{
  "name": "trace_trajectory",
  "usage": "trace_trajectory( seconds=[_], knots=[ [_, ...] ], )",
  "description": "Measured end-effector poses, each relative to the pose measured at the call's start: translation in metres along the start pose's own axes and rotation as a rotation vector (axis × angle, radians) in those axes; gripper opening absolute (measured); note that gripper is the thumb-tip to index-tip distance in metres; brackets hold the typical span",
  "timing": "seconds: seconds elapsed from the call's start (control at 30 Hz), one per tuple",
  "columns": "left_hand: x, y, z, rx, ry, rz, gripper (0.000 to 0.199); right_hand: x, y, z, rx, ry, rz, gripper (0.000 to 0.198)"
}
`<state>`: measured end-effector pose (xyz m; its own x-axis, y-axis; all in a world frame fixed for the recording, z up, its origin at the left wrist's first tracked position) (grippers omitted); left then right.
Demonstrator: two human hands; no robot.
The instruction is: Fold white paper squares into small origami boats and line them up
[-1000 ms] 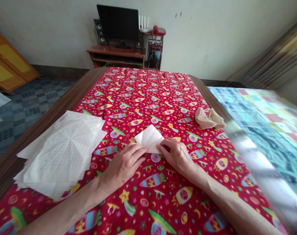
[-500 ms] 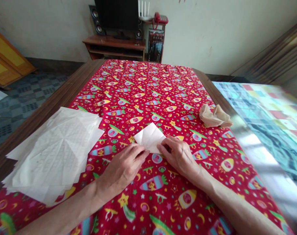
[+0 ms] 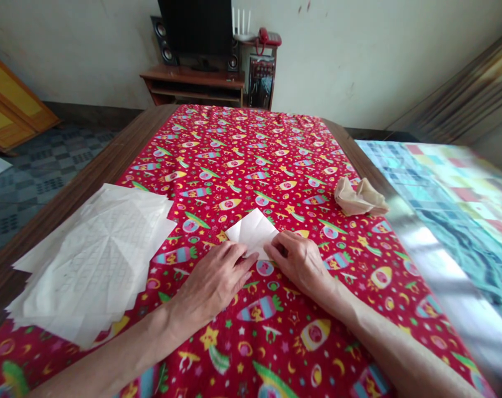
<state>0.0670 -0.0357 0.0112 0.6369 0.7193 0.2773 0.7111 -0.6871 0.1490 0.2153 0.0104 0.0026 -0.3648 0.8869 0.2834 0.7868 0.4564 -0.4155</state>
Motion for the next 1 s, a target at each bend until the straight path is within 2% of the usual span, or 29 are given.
trace_trajectory(
  seconds=[0.2,0.5,0.77,1.0],
  knots=[
    [0.0012,0.0017,-0.0007,0.003,-0.006,-0.001,0.028,0.0003,0.0003,0.0,0.013,-0.024,0.023,0.023],
    [-0.0019,0.0059,-0.0033,0.007,0.055,0.025,0.021,0.0008,-0.0008,-0.0011,0.03,-0.035,0.039,0.02],
    [-0.0021,0.0068,-0.0054,0.027,0.117,0.055,0.022,0.0031,-0.0006,-0.0021,0.028,-0.059,0.06,0.021],
    [0.0002,0.0028,0.0007,0.008,0.002,-0.004,0.028,0.0012,-0.0011,-0.0023,0.028,-0.051,0.04,0.022]
  ],
)
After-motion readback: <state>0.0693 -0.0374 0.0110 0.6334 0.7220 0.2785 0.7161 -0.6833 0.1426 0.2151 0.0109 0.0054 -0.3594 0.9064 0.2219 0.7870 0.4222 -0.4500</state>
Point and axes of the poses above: each hand's wrist, its own x-axis towards the middle knuckle, its own z-axis out of the palm, y = z × x, the point moved 6 cm from there along x, towards the middle knuckle, and after that the axes turned 1 degree about z, right-handed, at the moved point
